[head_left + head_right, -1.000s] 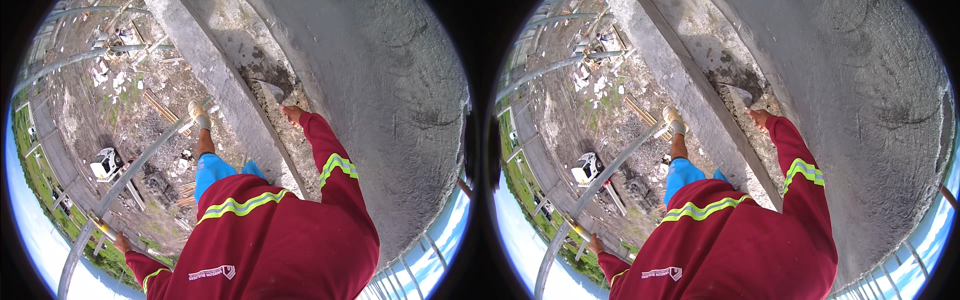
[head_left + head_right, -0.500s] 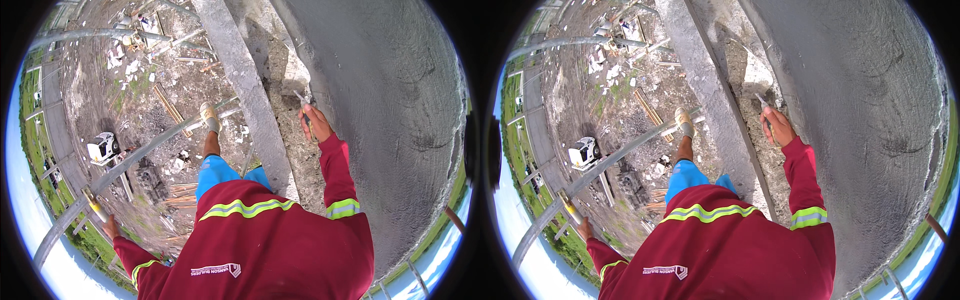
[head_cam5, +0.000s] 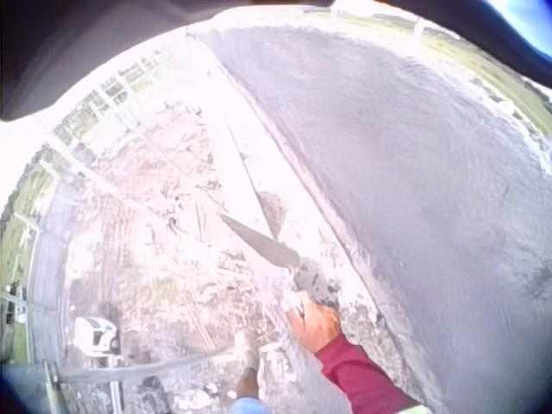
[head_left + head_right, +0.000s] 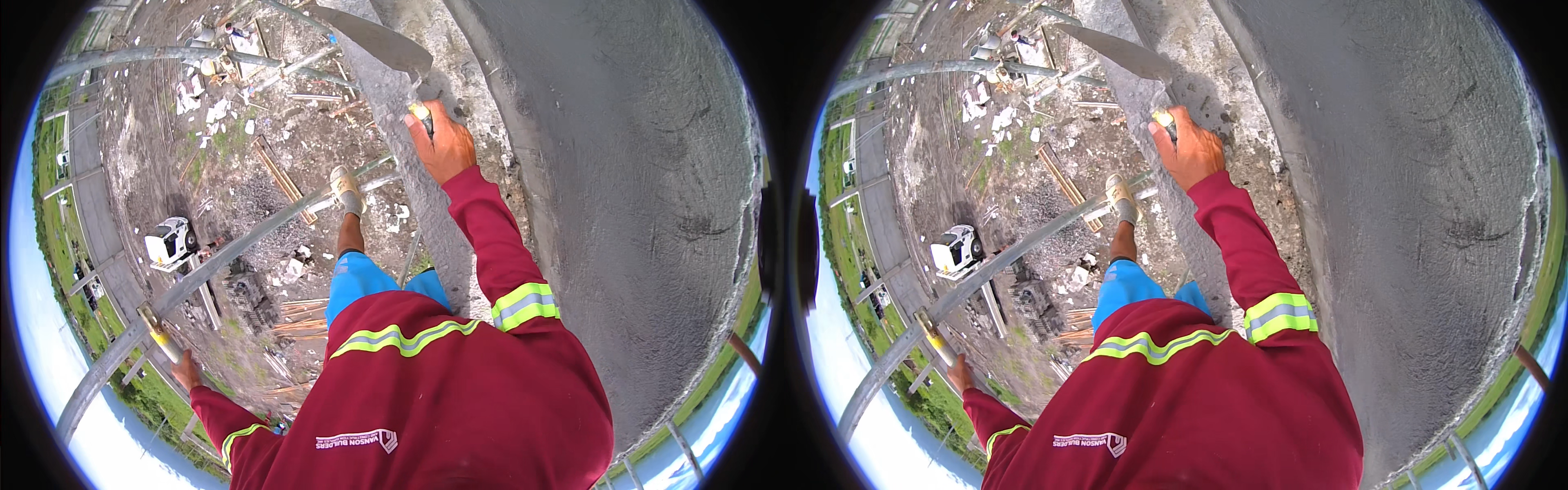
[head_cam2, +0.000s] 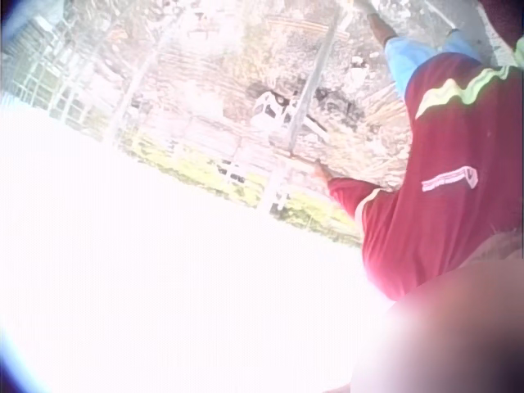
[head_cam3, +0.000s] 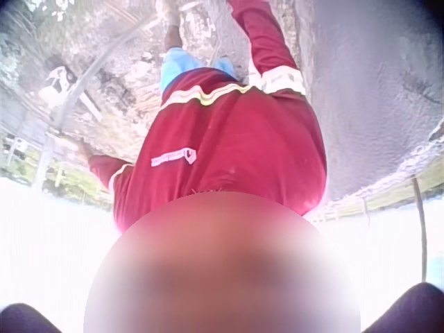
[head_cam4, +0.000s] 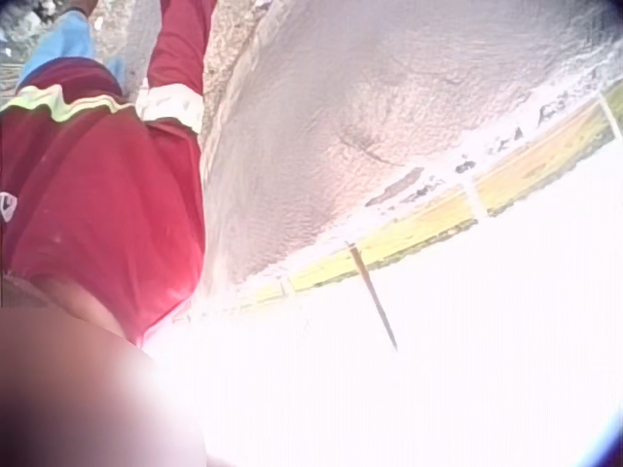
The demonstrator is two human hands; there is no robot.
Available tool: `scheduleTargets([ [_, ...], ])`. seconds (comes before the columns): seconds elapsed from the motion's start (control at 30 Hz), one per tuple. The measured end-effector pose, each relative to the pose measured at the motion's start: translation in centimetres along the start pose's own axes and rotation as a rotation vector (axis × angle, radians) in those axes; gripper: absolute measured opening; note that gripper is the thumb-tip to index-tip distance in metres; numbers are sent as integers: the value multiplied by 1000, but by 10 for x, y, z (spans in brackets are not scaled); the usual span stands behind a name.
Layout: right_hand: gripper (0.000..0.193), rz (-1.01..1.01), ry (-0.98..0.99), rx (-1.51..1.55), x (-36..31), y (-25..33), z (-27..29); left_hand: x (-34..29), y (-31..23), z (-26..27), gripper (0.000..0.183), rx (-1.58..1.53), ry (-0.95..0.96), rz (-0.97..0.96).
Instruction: The person uses a trowel to smooth wet concrete along a narrow ledge on a curved wall. The person repeatedly scrapes and levels the surface, moving along the ledge while maintaining a consistent finish.
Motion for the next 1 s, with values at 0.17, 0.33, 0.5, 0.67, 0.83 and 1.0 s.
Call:
scheduleTargets([
  [0.17,46,-666,76,44,-105,-128,55,11,15,1,30,9,19,22],
  [0.33,50,-1172,152,151,-290,-210,77,7,8,2,30,15,33,8],
  [0.5,58,-1255,231,-15,-438,-213,92,1,2,-3,28,3,44,45],
  [0.67,63,-1156,420,-200,-358,-220,58,10,12,2,30,-19,20,62],
  [0.83,63,-856,369,-176,-172,-247,-29,10,10,3,31,30,17,-6],
  [1.0,61,-1057,340,133,-216,-241,-15,1,-2,-1,29,62,42,14],
])
Point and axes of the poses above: each hand's wrist, its own x-axis towards the middle knuckle, its own z-axis out of the back of the hand, y = z × x, the point moved 4 cm from there along x, towards the middle knuckle, and after that the axes turned 1 degree about x, right-handed, at the moved point
